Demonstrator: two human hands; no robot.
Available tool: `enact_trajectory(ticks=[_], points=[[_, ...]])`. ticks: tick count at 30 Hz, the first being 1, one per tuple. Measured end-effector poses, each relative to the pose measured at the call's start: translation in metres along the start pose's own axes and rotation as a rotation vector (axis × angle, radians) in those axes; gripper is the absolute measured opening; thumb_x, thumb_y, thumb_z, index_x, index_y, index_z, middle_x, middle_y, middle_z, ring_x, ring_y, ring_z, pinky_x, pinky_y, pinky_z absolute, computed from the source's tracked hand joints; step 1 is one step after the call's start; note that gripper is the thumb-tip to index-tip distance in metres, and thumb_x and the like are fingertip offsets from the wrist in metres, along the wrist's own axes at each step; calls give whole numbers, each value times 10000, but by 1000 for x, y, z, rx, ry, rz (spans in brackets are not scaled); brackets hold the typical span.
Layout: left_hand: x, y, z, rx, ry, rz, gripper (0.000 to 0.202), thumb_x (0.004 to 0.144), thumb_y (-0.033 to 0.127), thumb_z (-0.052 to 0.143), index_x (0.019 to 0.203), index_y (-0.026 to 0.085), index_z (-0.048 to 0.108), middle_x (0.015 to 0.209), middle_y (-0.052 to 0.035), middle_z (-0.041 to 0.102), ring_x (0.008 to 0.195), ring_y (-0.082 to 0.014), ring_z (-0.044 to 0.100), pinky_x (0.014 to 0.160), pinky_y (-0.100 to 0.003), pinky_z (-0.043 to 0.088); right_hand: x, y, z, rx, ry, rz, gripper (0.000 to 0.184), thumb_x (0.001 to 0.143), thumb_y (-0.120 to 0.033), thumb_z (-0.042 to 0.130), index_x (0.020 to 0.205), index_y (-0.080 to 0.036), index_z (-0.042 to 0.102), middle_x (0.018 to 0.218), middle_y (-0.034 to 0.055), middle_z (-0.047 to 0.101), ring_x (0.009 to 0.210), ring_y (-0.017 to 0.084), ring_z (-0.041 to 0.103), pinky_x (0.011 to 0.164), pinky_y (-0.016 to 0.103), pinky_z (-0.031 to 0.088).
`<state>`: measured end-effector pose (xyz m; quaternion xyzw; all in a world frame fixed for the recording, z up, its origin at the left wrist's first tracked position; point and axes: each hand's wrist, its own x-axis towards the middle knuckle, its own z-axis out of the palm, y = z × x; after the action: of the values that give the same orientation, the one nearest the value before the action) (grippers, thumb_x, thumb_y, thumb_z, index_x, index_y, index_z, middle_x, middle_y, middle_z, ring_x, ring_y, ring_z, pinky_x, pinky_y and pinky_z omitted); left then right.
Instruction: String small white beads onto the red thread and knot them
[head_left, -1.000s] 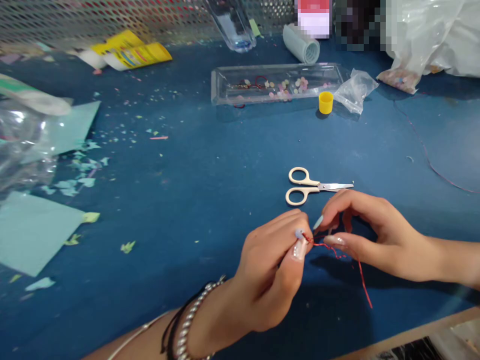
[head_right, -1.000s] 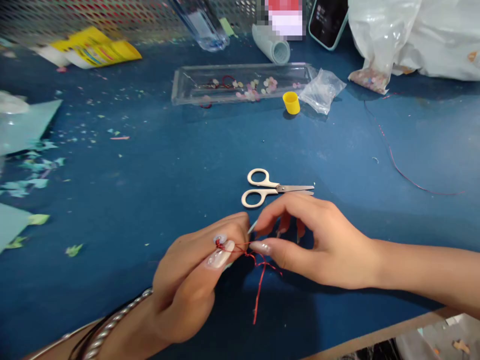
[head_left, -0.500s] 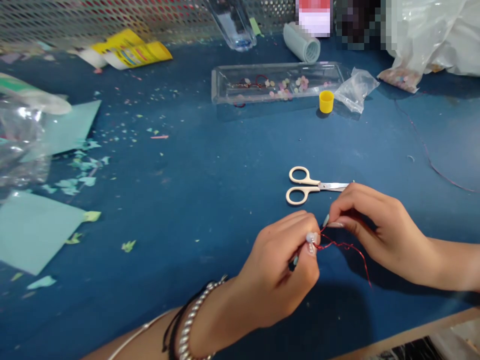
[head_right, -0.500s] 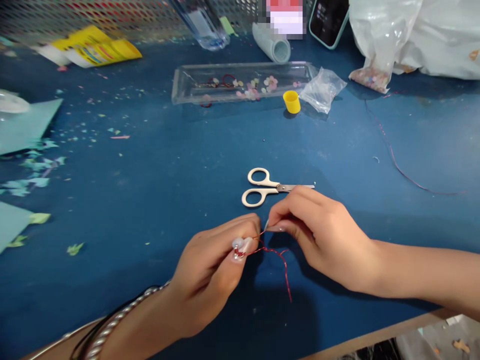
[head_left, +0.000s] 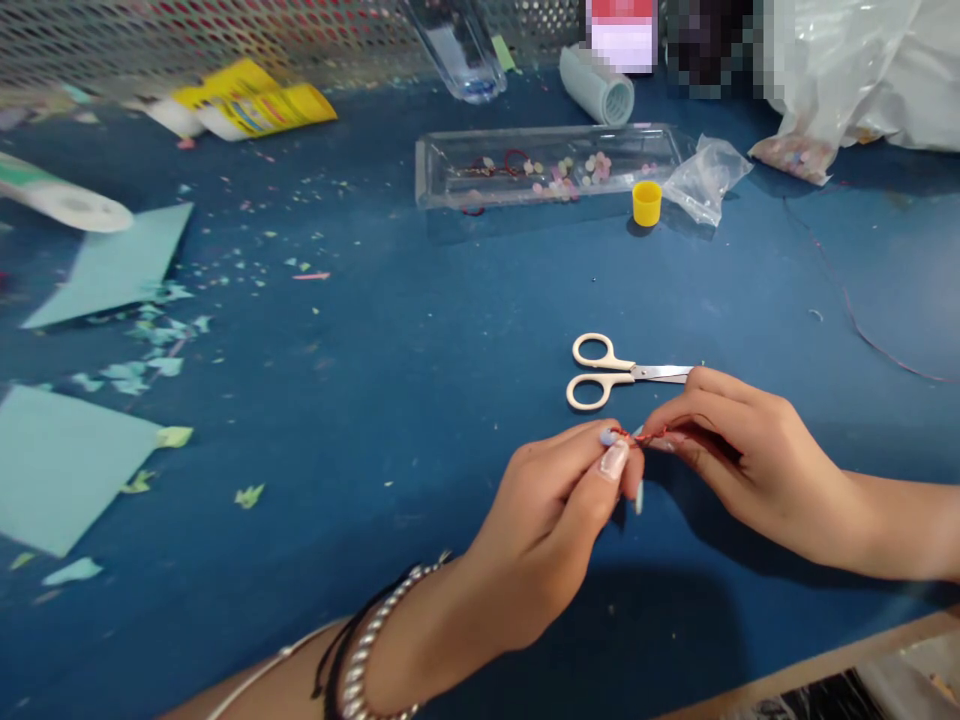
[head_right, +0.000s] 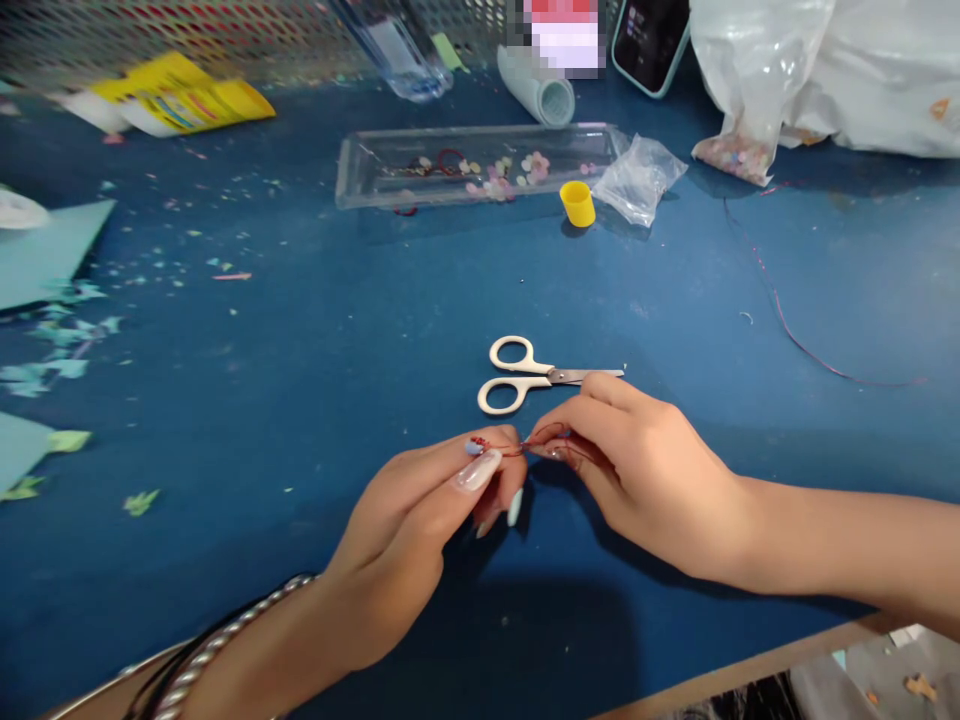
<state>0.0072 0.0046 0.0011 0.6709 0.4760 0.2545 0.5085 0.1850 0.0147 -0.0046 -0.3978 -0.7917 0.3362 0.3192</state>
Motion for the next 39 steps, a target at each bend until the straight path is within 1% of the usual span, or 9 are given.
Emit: enact_trajectory(ticks=[4, 10, 14, 16, 19, 22, 28, 33, 39], points=[[2, 2, 1, -147, 9, -78, 312, 878, 213, 367, 652, 172, 579, 542, 49, 494, 495, -76, 431, 492, -189, 351, -1, 0, 0, -70, 9, -38, 138, 886, -90, 458, 911, -147, 581, 740, 0, 540, 607, 87, 481, 531, 190, 383], [5, 4, 0, -553, -66, -301, 303, 847, 267, 477, 586, 155, 584, 503, 39, 528, 467, -59, 444, 458, -144, 370, -5, 1, -3, -426, 50, -266, 140, 919, -170, 431, 922, -154, 570, 650, -26, 486, 518, 93, 419, 485, 228, 323], [9, 3, -3, -906, -277, -507, 338, 858, 349, 468, 634, 141, 611, 502, 11, 552, 370, -50, 406, 332, -127, 292, -4, 0, -6, -566, 86, -349, 110, 893, -158, 468, 921, -158, 575, 595, -31, 464, 528, 114, 410, 477, 248, 296], [10, 2, -4, -1019, -395, -548, 368, 866, 387, 451, 686, 132, 647, 520, -13, 579, 363, -55, 426, 306, -120, 269, -3, -1, -7, -624, 101, -372, 104, 880, -153, 483, 902, -160, 584, 582, -25, 464, 538, 126, 403, 469, 256, 279], [11, -1, -5, -1104, -486, -535, 342, 847, 405, 495, 775, 128, 682, 556, -31, 606, 395, -67, 473, 305, -111, 282, -2, -2, -8, -660, 106, -374, 128, 883, -160, 475, 886, -166, 603, 579, -16, 472, 547, 134, 398, 474, 256, 279], [12, -3, -5, -1123, -479, -546, 255, 825, 357, 556, 782, 137, 676, 557, -13, 589, 407, -61, 464, 343, -113, 327, -2, -1, -8, -653, 94, -355, 168, 897, -170, 453, 871, -172, 619, 570, -14, 468, 548, 133, 399, 484, 253, 286], [12, 1, -5, -1104, -424, -539, 254, 851, 256, 505, 660, 142, 629, 446, 61, 385, 389, -44, 258, 369, -129, 261, -2, 1, -5, -571, 97, -300, 137, 896, -195, 480, 914, -172, 614, 610, -15, 514, 572, 125, 455, 523, 247, 324], [11, 4, -4, -998, -362, -426, 299, 848, 267, 470, 592, 144, 562, 585, 11, 457, 566, -99, 386, 564, -192, 377, -2, 2, -3, -384, 86, -188, 140, 893, -176, 475, 927, -151, 608, 695, 0, 563, 601, 108, 501, 557, 222, 373], [13, 0, -3, -1147, -373, -318, 272, 831, 265, 442, 586, 160, 497, 660, -20, 550, 713, -144, 507, 723, -253, 429, -2, 1, -5, -268, 57, -183, 153, 881, -131, 453, 941, -138, 594, 674, 1, 560, 584, 108, 500, 550, 215, 383]])
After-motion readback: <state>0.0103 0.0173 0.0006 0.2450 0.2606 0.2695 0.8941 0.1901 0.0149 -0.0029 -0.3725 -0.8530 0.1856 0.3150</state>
